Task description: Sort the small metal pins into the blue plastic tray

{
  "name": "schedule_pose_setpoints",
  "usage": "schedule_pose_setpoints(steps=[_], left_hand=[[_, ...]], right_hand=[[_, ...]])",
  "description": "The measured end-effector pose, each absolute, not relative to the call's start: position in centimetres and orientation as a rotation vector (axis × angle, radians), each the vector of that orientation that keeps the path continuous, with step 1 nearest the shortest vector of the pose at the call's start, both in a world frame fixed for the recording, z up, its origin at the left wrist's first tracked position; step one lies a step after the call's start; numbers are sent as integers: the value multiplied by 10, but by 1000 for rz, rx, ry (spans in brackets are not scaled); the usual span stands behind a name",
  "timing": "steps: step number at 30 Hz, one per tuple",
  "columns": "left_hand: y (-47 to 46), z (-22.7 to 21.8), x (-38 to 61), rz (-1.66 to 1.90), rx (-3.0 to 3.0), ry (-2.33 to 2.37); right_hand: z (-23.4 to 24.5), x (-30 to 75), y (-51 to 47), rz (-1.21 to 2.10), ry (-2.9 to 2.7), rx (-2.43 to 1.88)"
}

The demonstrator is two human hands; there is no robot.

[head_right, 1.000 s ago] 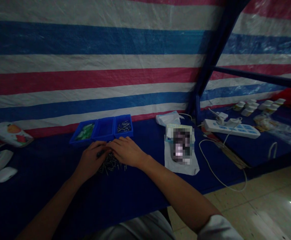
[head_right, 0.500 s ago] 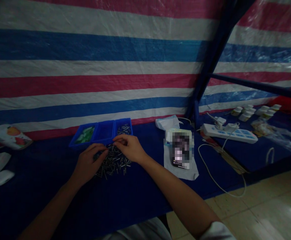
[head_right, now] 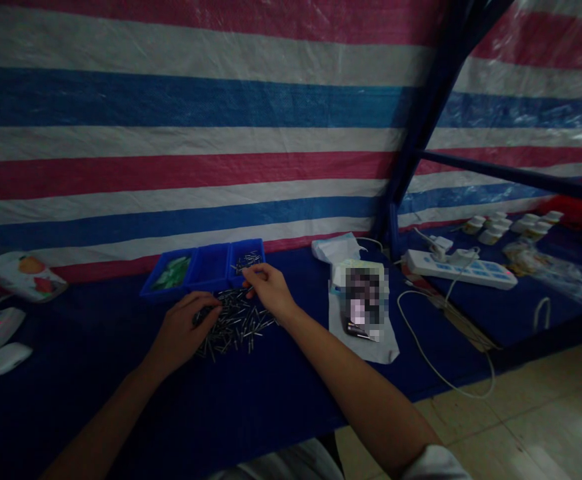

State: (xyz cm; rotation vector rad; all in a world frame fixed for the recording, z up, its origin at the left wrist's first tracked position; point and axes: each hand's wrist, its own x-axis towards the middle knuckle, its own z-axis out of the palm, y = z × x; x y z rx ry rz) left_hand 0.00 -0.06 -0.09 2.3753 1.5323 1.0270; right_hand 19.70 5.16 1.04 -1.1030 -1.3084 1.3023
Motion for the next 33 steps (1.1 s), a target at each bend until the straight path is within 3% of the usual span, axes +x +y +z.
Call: schedule_pose_setpoints(steps=[3,8,11,19,33], left_hand=[[-1,-1,0,1006,2385,1530],[0,-4,0,875,2428,1560],[-1,-6,-1,748,2462,1602],[2,-8,5,618,2479,1645],[16,-6,5,861,2454,1643]], right_hand=[[7,198,51,1115,-1521,-1185],[4,203,37,450,-2243,-1303],[3,203,30,250,-2445,-1339],[5,198,30,206,-2535,-1342],[-1,194,35,428,-2279,-1090]])
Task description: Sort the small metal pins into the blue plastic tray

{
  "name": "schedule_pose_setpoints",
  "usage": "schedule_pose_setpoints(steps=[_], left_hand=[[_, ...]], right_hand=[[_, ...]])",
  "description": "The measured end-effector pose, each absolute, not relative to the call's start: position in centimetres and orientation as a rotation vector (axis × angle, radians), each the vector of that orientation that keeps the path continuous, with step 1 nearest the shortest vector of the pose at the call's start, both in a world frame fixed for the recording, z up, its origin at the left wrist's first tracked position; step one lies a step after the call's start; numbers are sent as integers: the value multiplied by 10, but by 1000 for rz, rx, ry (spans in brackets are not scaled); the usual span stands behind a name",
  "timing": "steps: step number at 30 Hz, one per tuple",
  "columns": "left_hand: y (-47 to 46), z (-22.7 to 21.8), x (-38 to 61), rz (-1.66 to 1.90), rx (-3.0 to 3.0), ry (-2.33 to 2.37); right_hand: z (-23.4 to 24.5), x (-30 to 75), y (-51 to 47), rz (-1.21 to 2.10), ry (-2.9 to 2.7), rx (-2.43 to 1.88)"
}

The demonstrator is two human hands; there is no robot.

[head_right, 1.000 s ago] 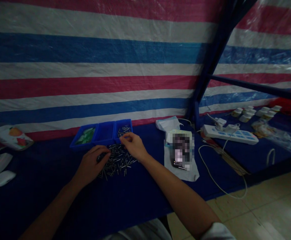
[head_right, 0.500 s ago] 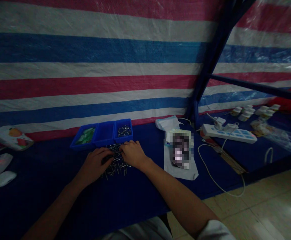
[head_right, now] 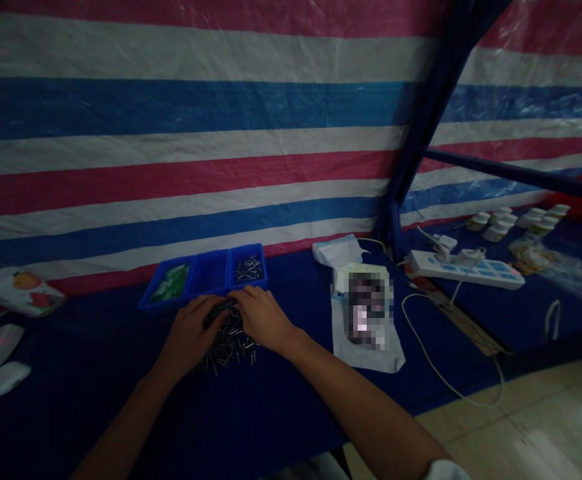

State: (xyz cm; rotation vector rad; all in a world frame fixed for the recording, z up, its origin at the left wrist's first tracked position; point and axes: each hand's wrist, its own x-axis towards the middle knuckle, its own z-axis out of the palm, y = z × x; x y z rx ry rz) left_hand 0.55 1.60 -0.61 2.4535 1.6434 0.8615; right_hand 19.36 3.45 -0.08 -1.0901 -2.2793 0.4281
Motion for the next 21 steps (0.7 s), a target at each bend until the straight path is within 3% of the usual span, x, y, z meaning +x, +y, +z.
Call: schedule_pose_setpoints(steps=[5,15,21], left_hand=[[16,-3,4,976,2481,1580],[6,-3,4,1018,2612,1515],[0,-3,2,1060,2540,1528]], right_hand=[[5,192,29,504,-2223,-1035],[19,197,17,168,-2506,-882],[16,197,18,425,-2352,-818]])
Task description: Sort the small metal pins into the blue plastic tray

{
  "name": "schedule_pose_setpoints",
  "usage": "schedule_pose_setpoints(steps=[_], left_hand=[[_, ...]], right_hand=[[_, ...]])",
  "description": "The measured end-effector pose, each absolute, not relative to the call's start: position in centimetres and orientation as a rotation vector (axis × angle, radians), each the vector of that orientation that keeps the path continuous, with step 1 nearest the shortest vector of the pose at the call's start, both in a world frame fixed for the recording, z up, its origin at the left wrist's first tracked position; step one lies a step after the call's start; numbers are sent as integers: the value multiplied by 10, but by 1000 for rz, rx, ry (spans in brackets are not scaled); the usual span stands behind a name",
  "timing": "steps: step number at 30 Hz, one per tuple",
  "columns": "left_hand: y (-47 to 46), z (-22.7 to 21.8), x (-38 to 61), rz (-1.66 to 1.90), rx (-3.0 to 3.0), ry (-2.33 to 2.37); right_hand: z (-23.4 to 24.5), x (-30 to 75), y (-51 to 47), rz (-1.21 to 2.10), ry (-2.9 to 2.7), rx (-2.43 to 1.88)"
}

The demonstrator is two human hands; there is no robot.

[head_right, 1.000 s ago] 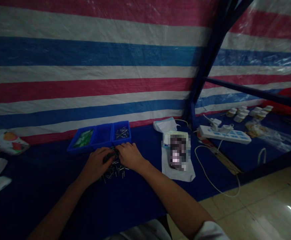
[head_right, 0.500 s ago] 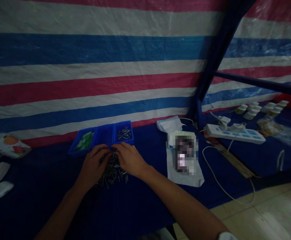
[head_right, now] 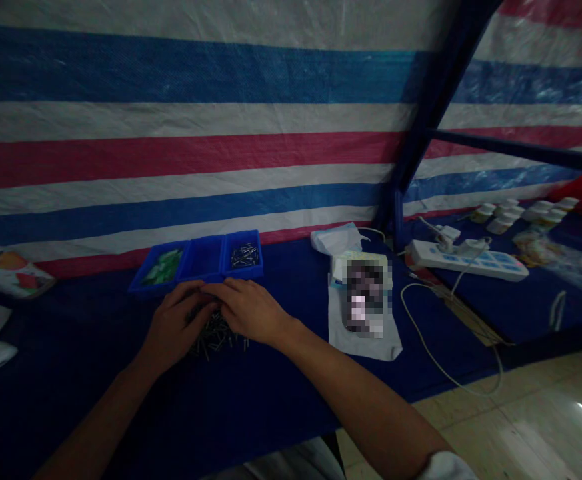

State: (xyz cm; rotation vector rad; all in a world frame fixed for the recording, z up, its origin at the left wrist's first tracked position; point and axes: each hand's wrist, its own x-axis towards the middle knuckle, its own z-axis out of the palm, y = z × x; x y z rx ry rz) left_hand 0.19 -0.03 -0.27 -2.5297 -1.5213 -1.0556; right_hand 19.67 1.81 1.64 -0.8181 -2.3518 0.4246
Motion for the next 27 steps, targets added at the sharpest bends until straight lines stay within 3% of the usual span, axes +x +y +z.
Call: schedule_pose_setpoints(steps=[8,15,20,27], left_hand=[[-5,12,-4,-1372,-2282,-1556],[-8,13,-3,-1438,-2249,-1592],[-10,12,-2,-1517,-2237,-1551],[-3,6,-3,-1452,-2260,-1599]], right_hand=[[21,195,37,1229,-1499,-952],[14,203,47,1387,-1461,-1209],[12,202,50,1258,-1380,-1229],[12,198,39,636,-1945,-1342]])
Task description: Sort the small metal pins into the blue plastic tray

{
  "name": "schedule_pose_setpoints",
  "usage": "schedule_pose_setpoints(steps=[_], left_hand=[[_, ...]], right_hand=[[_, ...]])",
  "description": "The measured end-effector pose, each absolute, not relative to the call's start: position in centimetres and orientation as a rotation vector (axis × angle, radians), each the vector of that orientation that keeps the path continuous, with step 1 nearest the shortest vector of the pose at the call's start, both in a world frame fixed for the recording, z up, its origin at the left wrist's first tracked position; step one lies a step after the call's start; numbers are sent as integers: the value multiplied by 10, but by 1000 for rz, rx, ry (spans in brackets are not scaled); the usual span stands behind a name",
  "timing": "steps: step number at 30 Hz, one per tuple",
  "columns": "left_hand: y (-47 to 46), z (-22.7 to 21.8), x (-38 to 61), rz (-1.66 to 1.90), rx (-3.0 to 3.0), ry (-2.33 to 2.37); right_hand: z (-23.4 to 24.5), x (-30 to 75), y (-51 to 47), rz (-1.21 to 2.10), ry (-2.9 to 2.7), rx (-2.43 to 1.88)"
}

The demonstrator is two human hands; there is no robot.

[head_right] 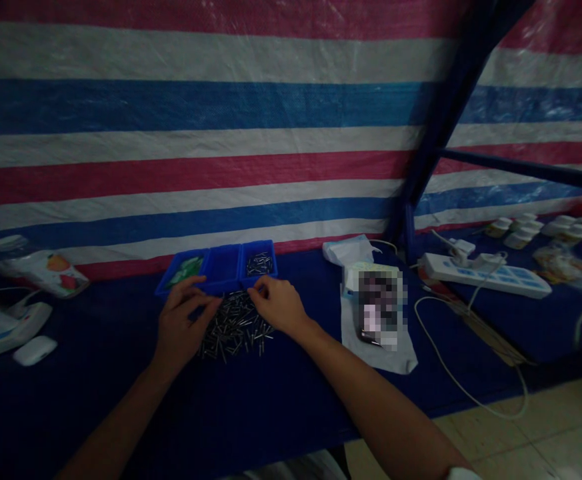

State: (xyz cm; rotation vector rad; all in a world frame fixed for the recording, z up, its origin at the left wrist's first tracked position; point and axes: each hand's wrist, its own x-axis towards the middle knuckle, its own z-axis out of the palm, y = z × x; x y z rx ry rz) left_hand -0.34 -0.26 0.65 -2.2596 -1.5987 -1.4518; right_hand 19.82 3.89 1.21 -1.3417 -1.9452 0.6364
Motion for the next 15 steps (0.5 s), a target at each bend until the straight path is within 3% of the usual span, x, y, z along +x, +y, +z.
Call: schedule_pose_setpoints(steps=[8,12,15], left_hand=[[-3,1,-4,-1242,-2532,-1537],[-7,2,-2,-1191,-2594,-1511],[-10,3,0,-1121,-2679,-1487]], right_hand=[[39,247,-34,251,-2092,-1204],[10,317,-87,-253,-1832,-1273],[-21,365,-109,-441,-1803,-1397]])
